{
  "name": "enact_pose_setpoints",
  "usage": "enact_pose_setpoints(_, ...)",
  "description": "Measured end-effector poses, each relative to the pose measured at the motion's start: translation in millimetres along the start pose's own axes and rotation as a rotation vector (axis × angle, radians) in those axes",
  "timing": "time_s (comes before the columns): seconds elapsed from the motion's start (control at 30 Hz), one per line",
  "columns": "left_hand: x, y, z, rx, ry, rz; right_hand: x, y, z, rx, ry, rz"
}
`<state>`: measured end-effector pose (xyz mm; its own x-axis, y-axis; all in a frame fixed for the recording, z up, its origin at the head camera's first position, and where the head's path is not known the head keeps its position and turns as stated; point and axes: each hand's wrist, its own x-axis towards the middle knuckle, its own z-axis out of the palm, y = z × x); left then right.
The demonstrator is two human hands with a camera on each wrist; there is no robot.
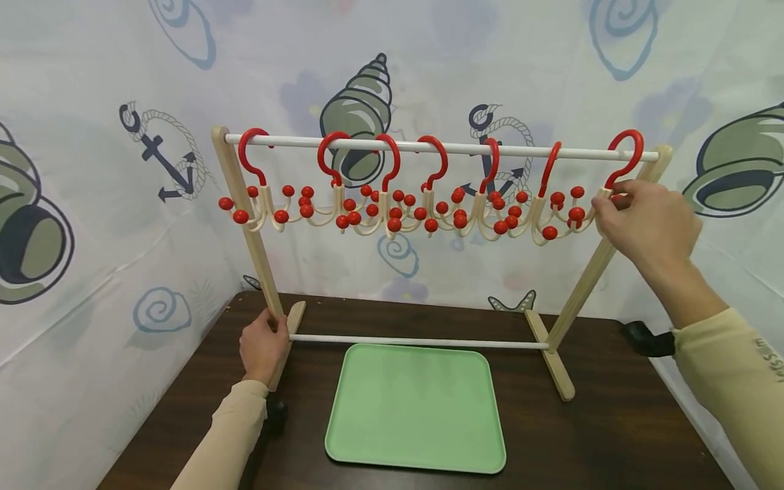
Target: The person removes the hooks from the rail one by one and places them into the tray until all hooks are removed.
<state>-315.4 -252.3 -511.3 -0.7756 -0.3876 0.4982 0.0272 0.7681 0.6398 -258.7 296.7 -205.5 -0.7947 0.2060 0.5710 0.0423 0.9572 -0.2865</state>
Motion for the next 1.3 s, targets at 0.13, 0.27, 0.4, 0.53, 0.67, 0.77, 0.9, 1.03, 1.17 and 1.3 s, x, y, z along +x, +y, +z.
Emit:
enact_pose_setpoints(0.13,-0.6,-0.6,0.5,0.005,-0.002,-0.002,0.2,-1.5,-8.0,0.021,0.038,-0.001)
enact_pose_setpoints(0.27,0.4,-0.8,1.2,0.002,0.004,0.003,-3.9,-0.9,-15.7,0.045,0.061,0.003)
enact_pose_setpoints(0.4,3.9,-1.0,2.1,0.0,0.01,0.012,-12.1,2.0,-20.7,0.055,0.054,0.022)
enact_pose_setpoints(0.53,6.4,-0.8,2.7,0.0,0.015,0.017,-24.7,6.3,-23.2,0.06,0.043,0.048)
enact_pose_setpoints(0.67,5.0,0.2,1.7,-0.006,0.016,0.018,-50.9,16.2,-22.7,0.075,0.05,0.043)
enact_pose_setpoints(0.77,2.4,0.5,1.5,-0.005,0.018,0.008,-80.1,27.1,-14.9,0.086,0.041,0.051)
enact_pose_setpoints(0.9,1.2,0.9,1.5,-0.009,0.021,0.004,-123.1,41.9,12.2,0.13,0.003,0.058)
enact_pose_setpoints(1.03,2.0,0.5,1.7,-0.005,0.016,-0.004,-165.8,47.9,57.3,0.228,-0.054,0.012)
enact_pose_setpoints(1.17,1.0,-1.1,1.8,0.002,0.016,0.01,-200.2,41.2,105.3,0.294,-0.201,-0.006)
enact_pose_setpoints(1.3,-2.7,-3.9,1.1,0.002,0.026,0.044,-219.1,27.5,143.9,0.329,-0.345,-0.021)
